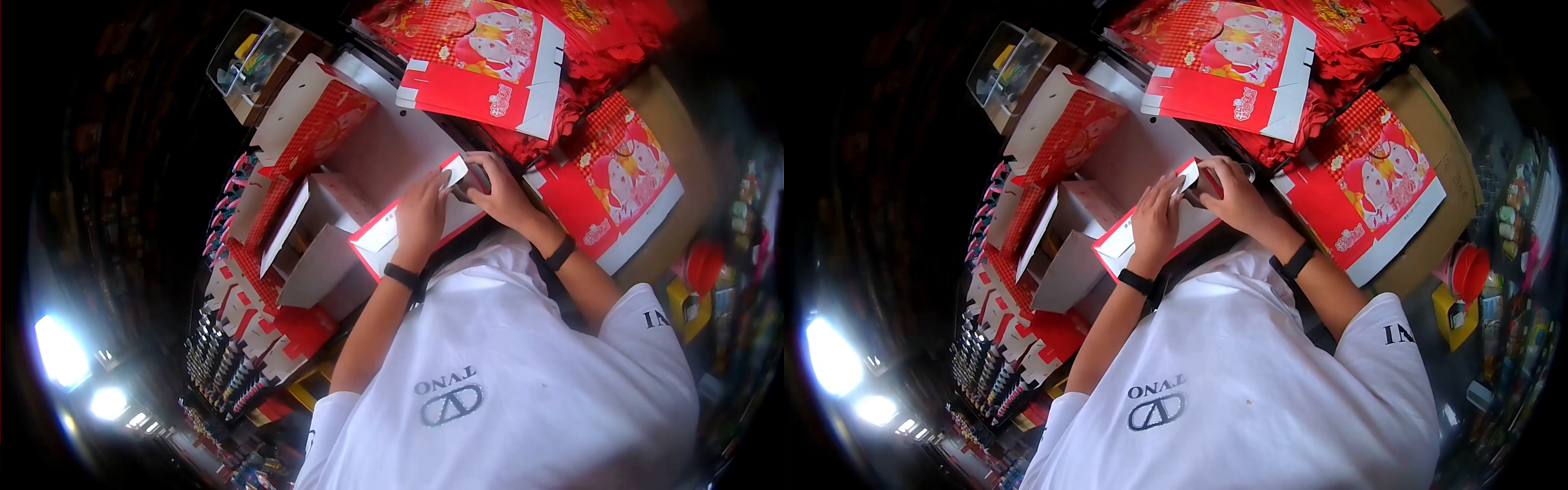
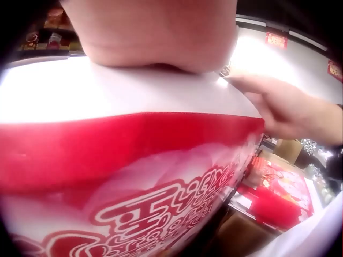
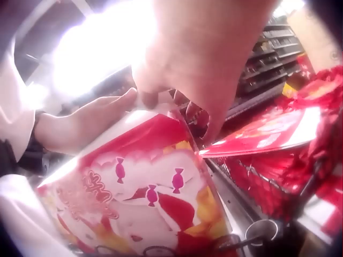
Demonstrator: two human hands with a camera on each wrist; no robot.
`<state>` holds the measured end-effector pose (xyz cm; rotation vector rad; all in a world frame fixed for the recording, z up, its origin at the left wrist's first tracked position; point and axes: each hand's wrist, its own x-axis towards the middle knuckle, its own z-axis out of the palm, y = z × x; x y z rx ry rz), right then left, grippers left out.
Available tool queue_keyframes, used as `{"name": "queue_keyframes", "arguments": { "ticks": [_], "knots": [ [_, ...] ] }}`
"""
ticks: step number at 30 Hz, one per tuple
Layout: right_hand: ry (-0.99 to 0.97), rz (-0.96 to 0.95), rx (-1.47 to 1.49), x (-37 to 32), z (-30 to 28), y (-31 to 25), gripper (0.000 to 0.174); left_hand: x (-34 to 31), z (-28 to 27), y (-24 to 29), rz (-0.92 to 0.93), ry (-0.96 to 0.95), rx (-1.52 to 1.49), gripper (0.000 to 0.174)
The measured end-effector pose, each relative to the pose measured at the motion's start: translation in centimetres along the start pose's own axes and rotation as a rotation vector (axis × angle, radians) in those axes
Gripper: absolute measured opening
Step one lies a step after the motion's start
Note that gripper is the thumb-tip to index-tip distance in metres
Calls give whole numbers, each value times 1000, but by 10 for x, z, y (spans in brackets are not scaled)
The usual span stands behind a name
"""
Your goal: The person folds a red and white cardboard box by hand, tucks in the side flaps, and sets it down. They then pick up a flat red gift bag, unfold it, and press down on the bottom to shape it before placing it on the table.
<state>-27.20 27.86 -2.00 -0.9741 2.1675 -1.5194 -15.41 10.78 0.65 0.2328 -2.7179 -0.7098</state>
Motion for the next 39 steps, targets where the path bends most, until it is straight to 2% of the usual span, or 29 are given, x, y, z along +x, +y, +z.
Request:
{"name": "queue_keyframes", "arguments": {
  "ticks": [3, 4, 10, 13, 16, 19, 22, 25, 28, 31, 34, 37, 38, 39],
  "knots": [
    [8, -46, -174, 6, 1, -13, 45, 2, -3, 4, -82, -46, 31, 40],
    [-14, -110, -276, 6, 1, -14, 41, 3, -2, 4, -63, -44, 39, 39],
    [-253, -63, -475, 22, -16, -31, 27, 9, -4, 4, 76, -48, 49, 41],
    [-394, 69, -247, 33, -16, -20, 27, 14, -4, 2, 73, -45, 11, 43],
    [-419, 17, -58, 36, -24, -12, 27, 15, -3, -2, 61, -46, 11, 44],
    [-460, 92, 63, 34, -34, -10, 32, 15, -2, -2, 75, -32, -1, 44],
    [-479, 292, 439, 34, -38, 0, 32, 17, 1, 0, 62, -40, -41, 44],
    [-479, 73, 188, 35, -36, 13, 31, 18, 2, -1, 64, -37, -49, 44],
    [-480, 123, 243, 35, -37, 8, 30, 19, 0, -3, 93, -39, -67, 42],
    [-454, 74, 133, 32, -36, 4, 29, 19, 0, -9, 109, -46, -151, 40],
    [-327, 135, 231, 24, -24, -11, 27, 19, 0, -7, 67, -30, -281, 40],
    [-261, 61, 208, 15, -2, 6, 27, 19, 1, -5, 59, 13, -300, 42],
    [-255, 51, 277, 14, 3, 16, 34, 18, 2, -8, 74, 15, -288, 42],
    [-259, 71, 323, 15, 3, 19, 34, 19, 2, -8, 90, 17, -275, 43]
  ]
}}
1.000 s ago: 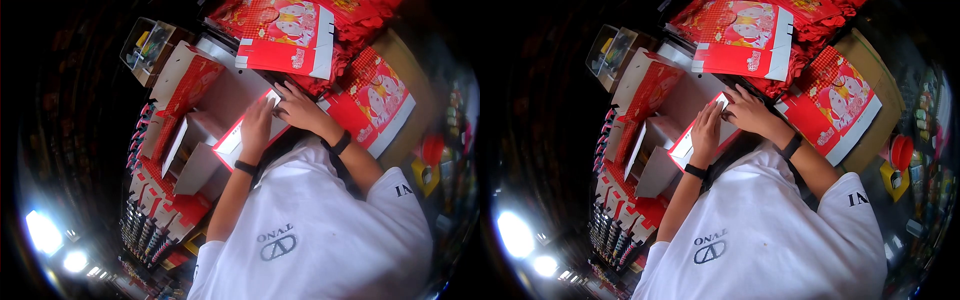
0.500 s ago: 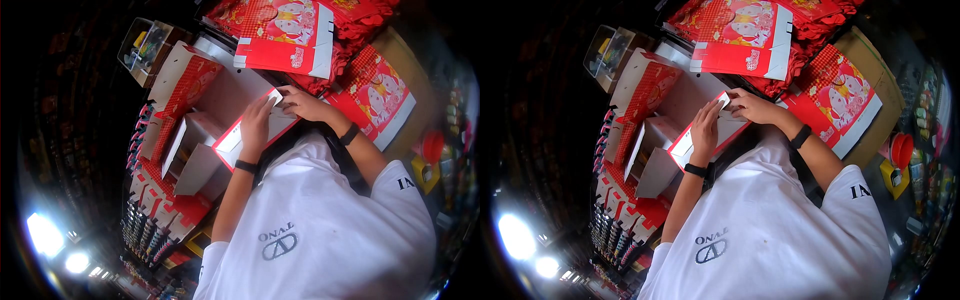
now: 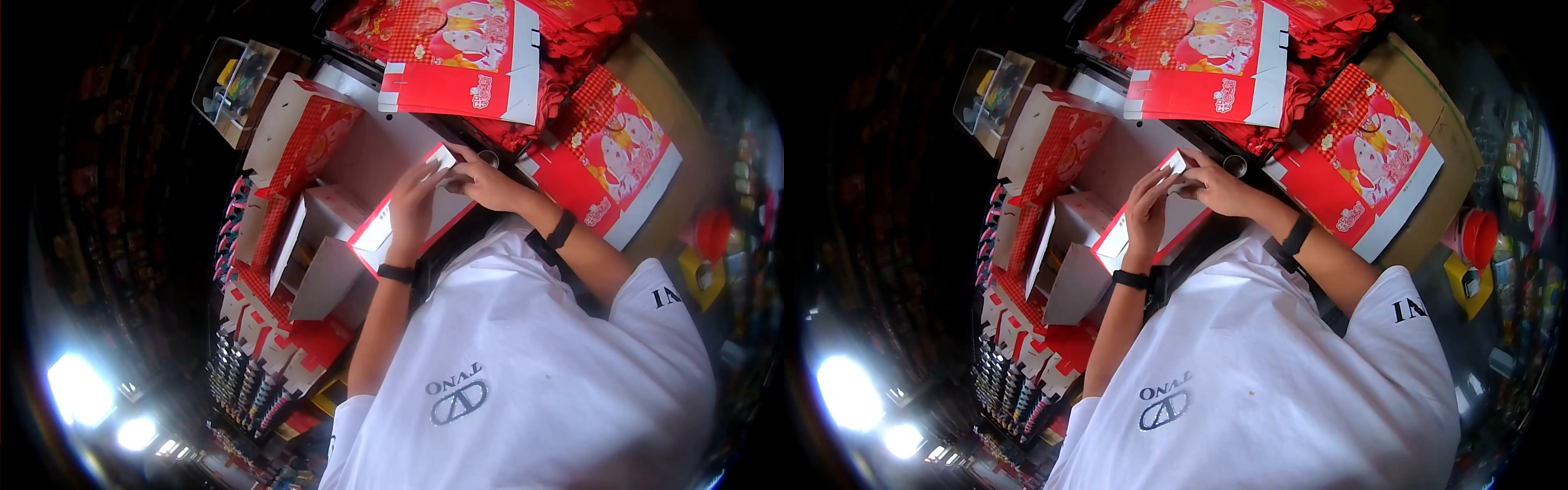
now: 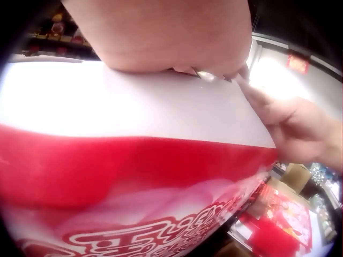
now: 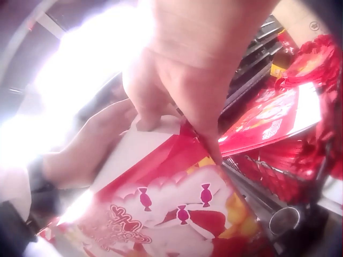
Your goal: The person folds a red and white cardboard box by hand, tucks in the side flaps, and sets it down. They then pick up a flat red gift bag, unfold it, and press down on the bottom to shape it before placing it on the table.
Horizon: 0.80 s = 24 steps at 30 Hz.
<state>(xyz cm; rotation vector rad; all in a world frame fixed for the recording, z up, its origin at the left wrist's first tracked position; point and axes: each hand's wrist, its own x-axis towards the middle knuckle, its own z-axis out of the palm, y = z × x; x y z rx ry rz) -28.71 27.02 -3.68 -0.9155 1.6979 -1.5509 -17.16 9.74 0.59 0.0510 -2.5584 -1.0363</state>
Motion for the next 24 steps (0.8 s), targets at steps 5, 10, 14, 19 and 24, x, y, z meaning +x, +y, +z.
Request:
{"name": "queue_keyframes", "arguments": {
  "ticks": [5, 10, 14, 19, 24],
  "knots": [
    [-47, 109, 14, 0, -10, -7, 35, 2, 0, 3, -47, -73, -99, 39],
    [-89, 102, 80, 1, -19, -13, 35, 13, -9, 7, 54, -161, -43, 45],
    [-75, 103, 127, -1, -19, -8, 39, 17, -8, 10, 52, -172, -17, 49],
    [-75, 111, 147, -3, -21, -10, 38, 29, -18, 16, 47, -282, -19, 58],
    [-112, 84, 87, -4, -26, -15, 37, 59, -49, 23, 56, -620, 122, 66]
  ]
}}
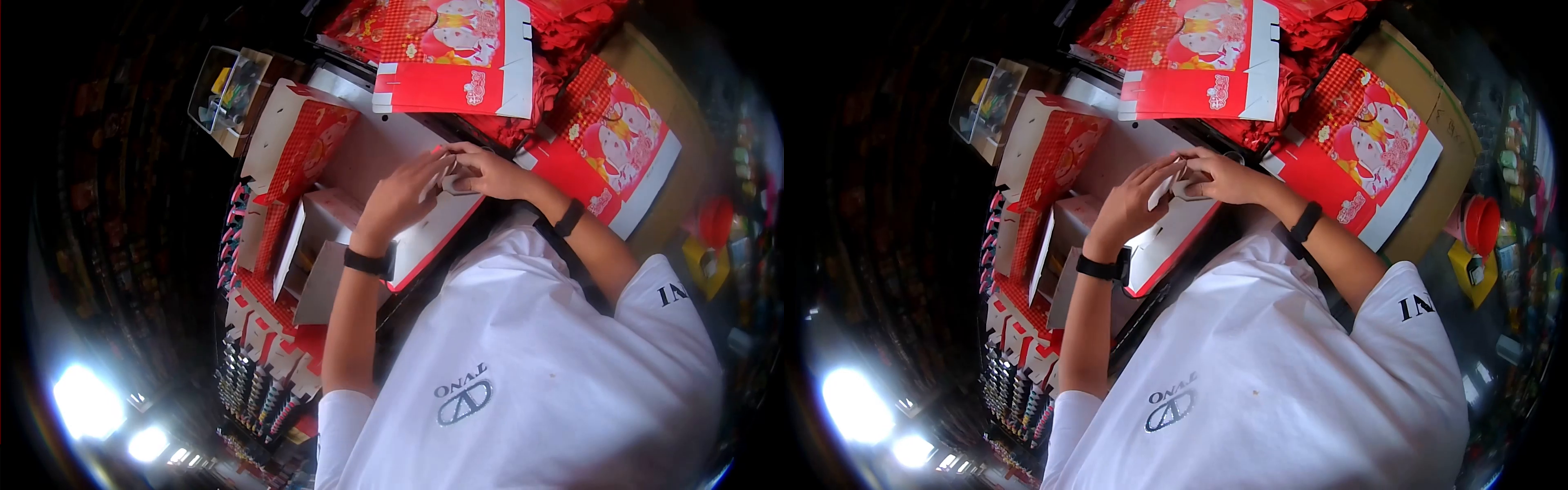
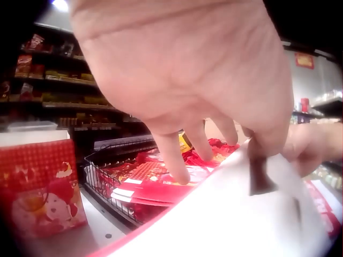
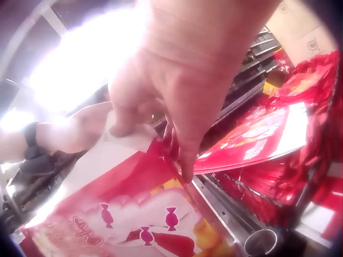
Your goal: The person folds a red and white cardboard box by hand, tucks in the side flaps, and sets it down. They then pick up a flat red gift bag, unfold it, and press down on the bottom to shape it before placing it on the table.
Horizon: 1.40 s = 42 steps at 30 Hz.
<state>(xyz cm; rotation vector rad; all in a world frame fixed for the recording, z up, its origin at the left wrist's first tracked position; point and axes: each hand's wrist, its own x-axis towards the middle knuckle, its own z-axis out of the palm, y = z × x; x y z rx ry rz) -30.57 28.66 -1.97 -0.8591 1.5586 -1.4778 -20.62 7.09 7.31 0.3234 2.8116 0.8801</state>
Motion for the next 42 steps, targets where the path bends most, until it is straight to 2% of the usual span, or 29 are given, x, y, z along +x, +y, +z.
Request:
{"name": "queue_keyframes", "arguments": {
  "ticks": [1, 7, 10, 14, 17, 20, 23, 29, 38, 41, 42],
  "knots": [
    [-1, 1, -7, 0, -1, -1, 38, 3, -1, -7, 71, 33, 45, 66],
    [23, -23, -130, 1, -5, -6, 44, 15, 0, -19, 144, -24, 159, 57],
    [20, 10, -124, -2, -7, -17, 47, 12, 9, -22, 181, 65, 205, 54],
    [20, -10, -151, -3, -7, -10, 48, 10, 11, -26, 174, 75, 147, 55],
    [-34, 107, -122, -4, -19, -20, 46, 7, 5, -34, 143, 69, 80, 54],
    [-7, 41, -135, -5, -16, -21, 35, 8, 2, -31, 133, 53, 98, 51],
    [2, -29, -179, -4, -15, -21, 37, 9, 8, -31, 154, 95, 134, 46],
    [-32, 41, -163, -1, -17, -19, 38, 5, 13, -33, 104, 120, 168, 51],
    [47, -85, -709, -11, 0, -36, 31, 2, 18, -23, 34, 110, 250, 68],
    [145, -344, -689, -12, -3, -18, 24, 2, 17, -20, 25, 101, 267, 69],
    [145, -335, -637, -11, -5, -19, 24, 2, 16, -18, 18, 99, 270, 70]
  ]
}}
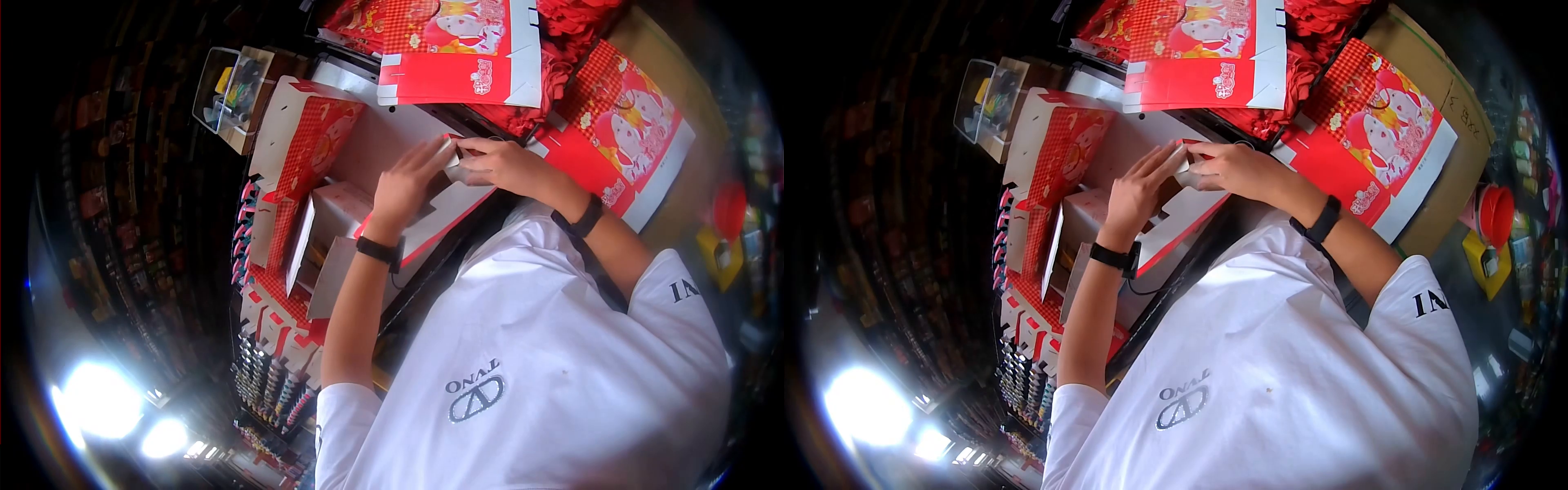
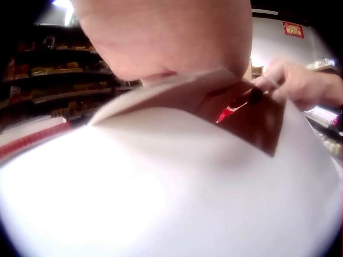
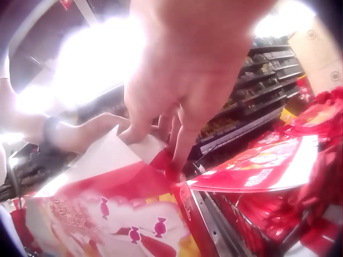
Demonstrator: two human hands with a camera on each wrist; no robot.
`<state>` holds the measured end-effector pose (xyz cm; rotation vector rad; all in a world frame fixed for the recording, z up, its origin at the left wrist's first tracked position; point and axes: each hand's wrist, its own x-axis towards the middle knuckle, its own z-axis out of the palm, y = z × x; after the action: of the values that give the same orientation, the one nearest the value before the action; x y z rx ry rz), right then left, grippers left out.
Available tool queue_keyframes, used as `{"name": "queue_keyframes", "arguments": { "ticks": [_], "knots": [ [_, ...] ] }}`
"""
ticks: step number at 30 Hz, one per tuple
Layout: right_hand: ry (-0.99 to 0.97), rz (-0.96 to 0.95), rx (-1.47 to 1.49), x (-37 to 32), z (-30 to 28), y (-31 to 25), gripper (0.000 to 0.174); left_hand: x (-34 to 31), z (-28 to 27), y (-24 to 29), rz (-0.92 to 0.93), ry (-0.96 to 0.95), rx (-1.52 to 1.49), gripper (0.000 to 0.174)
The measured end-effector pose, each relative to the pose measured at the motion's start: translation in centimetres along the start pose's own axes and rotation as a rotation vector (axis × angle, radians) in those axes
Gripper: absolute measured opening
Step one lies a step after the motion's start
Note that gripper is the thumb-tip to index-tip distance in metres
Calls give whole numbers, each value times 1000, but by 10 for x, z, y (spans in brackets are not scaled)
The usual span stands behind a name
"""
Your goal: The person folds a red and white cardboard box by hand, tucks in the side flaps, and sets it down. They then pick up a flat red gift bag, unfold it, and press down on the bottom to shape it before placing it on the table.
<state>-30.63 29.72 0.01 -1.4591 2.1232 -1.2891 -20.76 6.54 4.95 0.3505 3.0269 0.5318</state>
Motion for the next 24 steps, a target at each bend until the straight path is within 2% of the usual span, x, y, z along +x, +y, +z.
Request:
{"name": "queue_keyframes", "arguments": {
  "ticks": [5, 17, 20, 22, 24],
  "knots": [
    [19, 29, 143, 1, -3, 8, 26, -1, 4, -8, -1, 10, 21, 71],
    [-78, 185, 363, 7, -11, 11, 25, -2, 4, -7, 1, 0, 24, 73],
    [-8, 161, 337, 6, -8, 11, 25, -2, 7, -4, 8, -20, -21, 73],
    [5, 241, 453, 4, -7, 14, 27, -2, 13, -7, 14, -55, -33, 73],
    [23, 295, 521, 4, -8, 14, 28, -1, 21, -4, 46, -60, -14, 60]
  ]
}}
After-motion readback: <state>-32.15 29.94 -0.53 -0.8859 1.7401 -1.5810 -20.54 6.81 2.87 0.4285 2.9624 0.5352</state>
